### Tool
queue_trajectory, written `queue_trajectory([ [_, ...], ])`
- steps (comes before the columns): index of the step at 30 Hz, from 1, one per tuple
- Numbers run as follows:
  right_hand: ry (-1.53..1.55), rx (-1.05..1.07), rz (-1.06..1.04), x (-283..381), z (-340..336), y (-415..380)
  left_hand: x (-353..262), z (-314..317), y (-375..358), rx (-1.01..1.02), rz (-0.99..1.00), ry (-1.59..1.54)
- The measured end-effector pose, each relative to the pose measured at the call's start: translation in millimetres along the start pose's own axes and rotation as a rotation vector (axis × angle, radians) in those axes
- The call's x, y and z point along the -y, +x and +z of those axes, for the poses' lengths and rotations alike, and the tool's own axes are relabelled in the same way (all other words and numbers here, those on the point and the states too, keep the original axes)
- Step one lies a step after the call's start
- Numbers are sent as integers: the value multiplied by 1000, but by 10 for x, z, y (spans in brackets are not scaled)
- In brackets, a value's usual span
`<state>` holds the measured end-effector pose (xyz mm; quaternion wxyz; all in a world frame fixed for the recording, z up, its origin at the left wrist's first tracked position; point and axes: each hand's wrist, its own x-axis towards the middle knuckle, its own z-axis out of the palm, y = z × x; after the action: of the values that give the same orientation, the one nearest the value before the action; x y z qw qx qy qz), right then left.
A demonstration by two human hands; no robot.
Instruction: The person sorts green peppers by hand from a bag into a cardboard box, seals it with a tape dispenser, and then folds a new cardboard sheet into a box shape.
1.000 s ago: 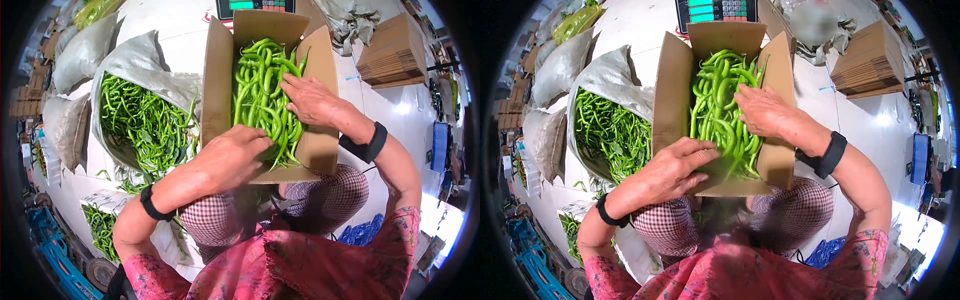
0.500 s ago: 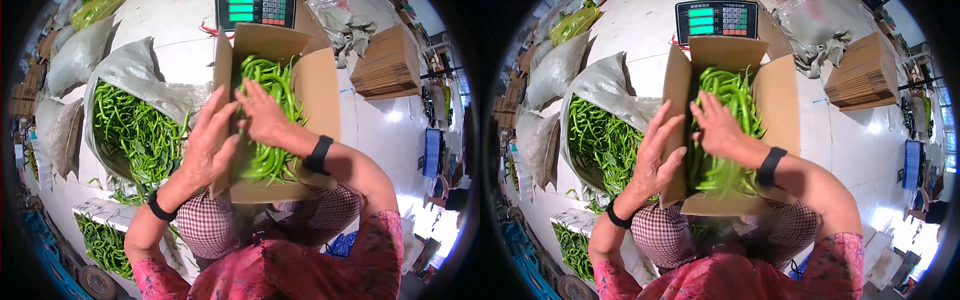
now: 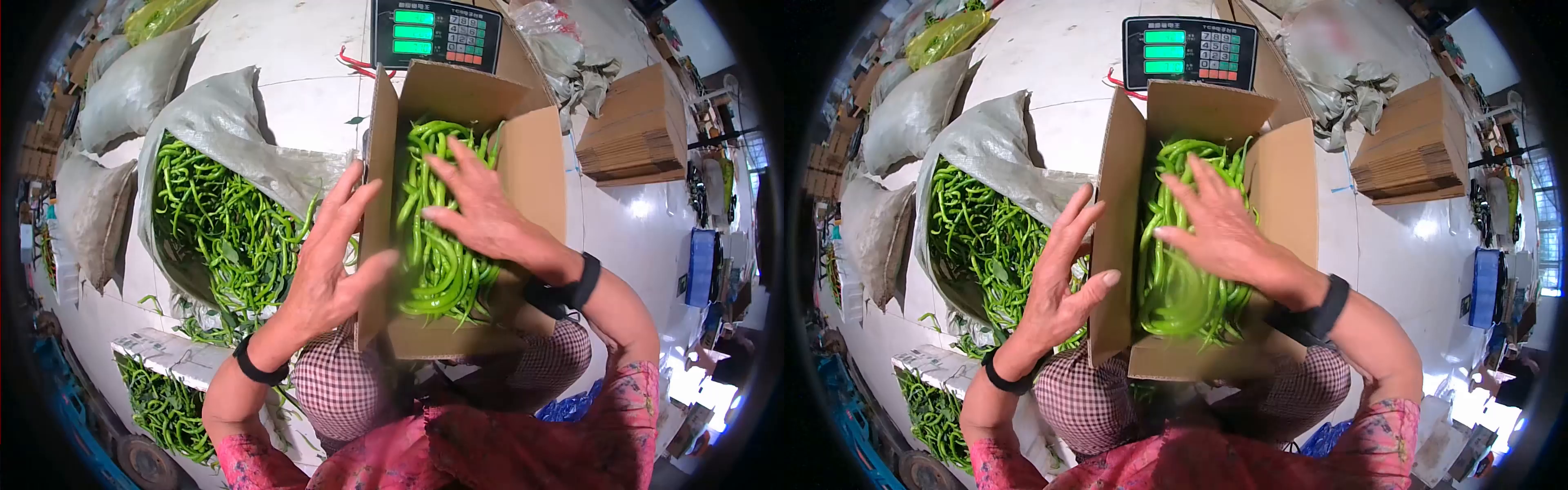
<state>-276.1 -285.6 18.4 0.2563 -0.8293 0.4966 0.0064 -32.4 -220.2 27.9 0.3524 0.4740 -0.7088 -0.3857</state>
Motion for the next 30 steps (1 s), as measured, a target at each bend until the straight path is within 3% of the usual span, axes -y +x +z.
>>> queue_trajectory([
  [3, 13, -198, -96, -116, -269, -78, 19, -52, -7, -36, 24, -62],
  [9, -11, -188, -5, -396, -471, -222, -11, -103, 6, -31, -19, -125],
  [12, -87, -152, -66, -440, -335, -231, 51, -61, 20, -41, -31, -164],
  [17, -230, -147, -89, -382, -237, -282, 64, -59, 29, -53, -86, -225],
  [30, -236, -147, -61, -296, -458, -429, 137, -81, 64, -123, -55, -219],
])
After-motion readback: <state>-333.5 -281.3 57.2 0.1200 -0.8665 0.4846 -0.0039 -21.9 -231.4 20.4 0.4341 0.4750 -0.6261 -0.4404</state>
